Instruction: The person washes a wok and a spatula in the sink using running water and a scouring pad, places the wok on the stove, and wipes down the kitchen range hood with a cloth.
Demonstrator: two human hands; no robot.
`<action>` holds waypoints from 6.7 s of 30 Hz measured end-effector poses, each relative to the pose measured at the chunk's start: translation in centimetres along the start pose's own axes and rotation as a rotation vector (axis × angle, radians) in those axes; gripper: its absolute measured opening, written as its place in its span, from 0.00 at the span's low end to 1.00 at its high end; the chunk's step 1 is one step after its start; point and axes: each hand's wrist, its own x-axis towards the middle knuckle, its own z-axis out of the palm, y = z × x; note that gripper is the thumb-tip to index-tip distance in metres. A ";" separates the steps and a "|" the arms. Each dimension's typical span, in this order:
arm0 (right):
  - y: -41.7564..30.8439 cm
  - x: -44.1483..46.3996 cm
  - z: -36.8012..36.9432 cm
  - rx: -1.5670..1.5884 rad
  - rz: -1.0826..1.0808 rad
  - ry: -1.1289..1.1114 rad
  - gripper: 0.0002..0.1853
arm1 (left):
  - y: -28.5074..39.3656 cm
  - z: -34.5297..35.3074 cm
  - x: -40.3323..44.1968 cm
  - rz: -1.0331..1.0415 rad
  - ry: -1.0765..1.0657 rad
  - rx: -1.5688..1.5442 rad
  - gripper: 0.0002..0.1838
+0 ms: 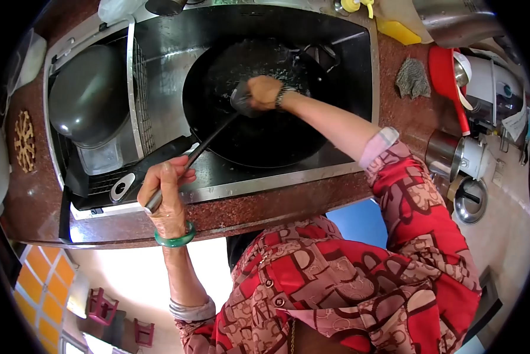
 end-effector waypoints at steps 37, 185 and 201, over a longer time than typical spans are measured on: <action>-8.3 -6.8 -1.5 0.165 -0.576 0.096 0.11 | -2.6 1.9 -0.5 0.037 -0.016 -0.056 0.14; 3.5 0.0 1.0 0.205 -0.078 0.070 0.18 | -1.4 -2.2 -4.1 0.045 -0.049 -0.245 0.07; 3.7 0.7 1.1 0.210 -0.154 0.161 0.19 | -1.7 -0.3 -2.5 -0.050 0.108 -0.413 0.11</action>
